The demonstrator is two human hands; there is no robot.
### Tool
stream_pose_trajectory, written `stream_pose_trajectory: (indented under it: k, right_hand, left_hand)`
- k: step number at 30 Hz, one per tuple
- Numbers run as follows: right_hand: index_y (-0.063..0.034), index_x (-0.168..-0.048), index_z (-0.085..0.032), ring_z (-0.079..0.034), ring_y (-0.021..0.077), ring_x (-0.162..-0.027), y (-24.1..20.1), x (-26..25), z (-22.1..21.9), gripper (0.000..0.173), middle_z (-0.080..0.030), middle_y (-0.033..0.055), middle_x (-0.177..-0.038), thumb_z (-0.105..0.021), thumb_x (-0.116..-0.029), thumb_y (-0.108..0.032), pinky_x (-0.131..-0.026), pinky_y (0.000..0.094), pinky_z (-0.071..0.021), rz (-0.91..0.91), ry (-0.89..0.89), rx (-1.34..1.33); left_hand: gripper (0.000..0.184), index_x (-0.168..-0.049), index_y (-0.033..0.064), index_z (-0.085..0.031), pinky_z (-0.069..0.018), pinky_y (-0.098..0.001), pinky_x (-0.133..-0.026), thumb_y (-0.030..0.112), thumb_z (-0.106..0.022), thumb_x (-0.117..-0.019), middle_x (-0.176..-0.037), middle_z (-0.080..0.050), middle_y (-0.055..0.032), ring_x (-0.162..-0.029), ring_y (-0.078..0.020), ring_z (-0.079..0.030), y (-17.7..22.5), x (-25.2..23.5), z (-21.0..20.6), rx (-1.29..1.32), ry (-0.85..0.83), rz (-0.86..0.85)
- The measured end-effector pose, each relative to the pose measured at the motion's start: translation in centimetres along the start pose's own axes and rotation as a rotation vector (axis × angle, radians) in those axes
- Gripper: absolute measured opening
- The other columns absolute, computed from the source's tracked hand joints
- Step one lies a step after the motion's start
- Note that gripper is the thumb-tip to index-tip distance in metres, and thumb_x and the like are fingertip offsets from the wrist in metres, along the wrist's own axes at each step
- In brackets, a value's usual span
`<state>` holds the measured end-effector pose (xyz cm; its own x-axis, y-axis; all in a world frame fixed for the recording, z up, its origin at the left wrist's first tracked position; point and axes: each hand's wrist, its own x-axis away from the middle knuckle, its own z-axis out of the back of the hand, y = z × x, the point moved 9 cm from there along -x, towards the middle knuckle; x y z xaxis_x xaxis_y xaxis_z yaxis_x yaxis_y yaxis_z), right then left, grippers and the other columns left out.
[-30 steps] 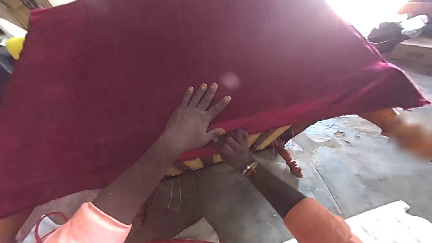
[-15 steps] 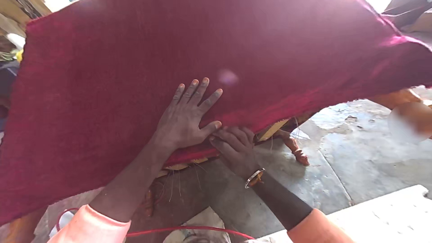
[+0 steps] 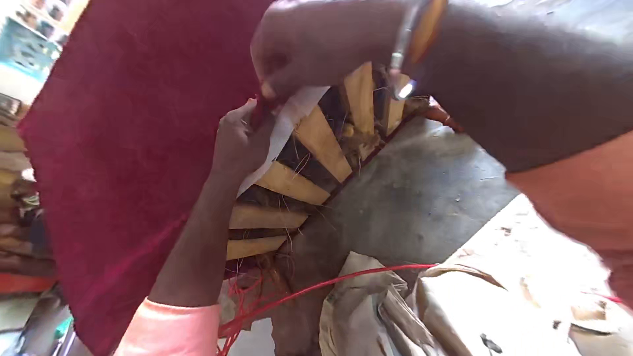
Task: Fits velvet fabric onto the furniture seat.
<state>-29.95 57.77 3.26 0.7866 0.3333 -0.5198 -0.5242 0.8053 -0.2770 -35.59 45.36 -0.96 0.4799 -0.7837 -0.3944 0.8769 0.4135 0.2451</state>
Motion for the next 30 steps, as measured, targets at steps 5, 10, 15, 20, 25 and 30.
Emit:
stream_pose_trajectory:
  k: [5,10,15,20,25,30]
  right_hand:
    - [-0.0161,-0.121,-0.068,-0.068,0.0058,-0.096,3.1,12.0,-3.9,0.026,-0.07,-0.0013,-0.108,-0.06,-0.104,-0.034,-0.082,0.03,-0.0604,-0.096,1.012,0.053]
    - [-0.0073,-0.118,-0.072,-0.069,0.0196,-0.093,1.3,9.6,-9.9,0.027,-0.069,0.0114,-0.108,-0.068,-0.0982,-0.026,-0.083,0.0361,-0.0599,-0.411,0.997,-0.224]
    - [-0.0086,-0.11,-0.075,-0.072,0.0119,-0.086,2.6,8.4,-11.1,0.02,-0.074,0.0048,-0.1,-0.068,-0.0978,-0.023,-0.078,0.0313,-0.0615,-0.491,1.09,-0.328]
    - [-0.0081,-0.099,-0.072,-0.069,0.0084,-0.075,5.3,7.8,-10.8,0.016,-0.074,0.0007,-0.086,-0.078,-0.0914,-0.02,-0.071,0.0286,-0.0596,-0.546,0.965,-0.665]
    - [-0.0062,-0.098,-0.068,-0.07,0.0123,-0.07,6.1,7.4,-10.8,0.02,-0.073,0.0028,-0.082,-0.08,-0.0904,-0.02,-0.068,0.0312,-0.0611,-0.522,0.877,-0.73]
    - [-0.0061,-0.101,-0.066,-0.071,0.0136,-0.074,5.4,7.3,-10.7,0.02,-0.072,0.0035,-0.085,-0.075,-0.0948,-0.023,-0.07,0.0334,-0.0627,-0.496,0.873,-0.634]
  left_hand:
    - [0.027,-0.12,0.008,-0.069,-0.0547,-0.0268,-0.095,0.022,-0.049,-0.1088,-0.109,-0.072,0.0019,-0.102,-0.0003,-0.066,-0.3,-0.5,0.4,0.346,0.018,0.035]
    - [0.022,-0.11,0.0084,-0.07,-0.0544,-0.0231,-0.086,0.018,-0.05,-0.1084,-0.096,-0.07,0.0045,-0.091,0.0012,-0.065,-0.3,-0.4,0.3,0.435,0.03,0.057]
    - [0.023,-0.112,0.0083,-0.071,-0.056,-0.0264,-0.089,0.019,-0.051,-0.108,-0.099,-0.073,0.0024,-0.094,-0.0017,-0.067,-0.6,-0.6,-0.2,0.461,0.013,0.08]
    - [0.021,-0.112,0.0106,-0.071,-0.0563,-0.0258,-0.086,0.019,-0.053,-0.1074,-0.098,-0.072,0.0031,-0.092,-0.0014,-0.067,-0.6,-0.5,-0.3,0.433,-0.008,0.078]
    - [0.021,-0.111,0.013,-0.072,-0.0562,-0.0273,-0.085,0.021,-0.053,-0.1069,-0.097,-0.072,0.004,-0.091,-0.0018,-0.067,-0.7,-0.4,-0.5,0.399,-0.01,0.074]
    - [0.021,-0.108,0.0162,-0.072,-0.055,-0.0319,-0.078,0.025,-0.053,-0.1066,-0.092,-0.07,0.0036,-0.086,-0.0048,-0.066,-1.1,-0.4,-0.6,0.346,-0.003,0.079]
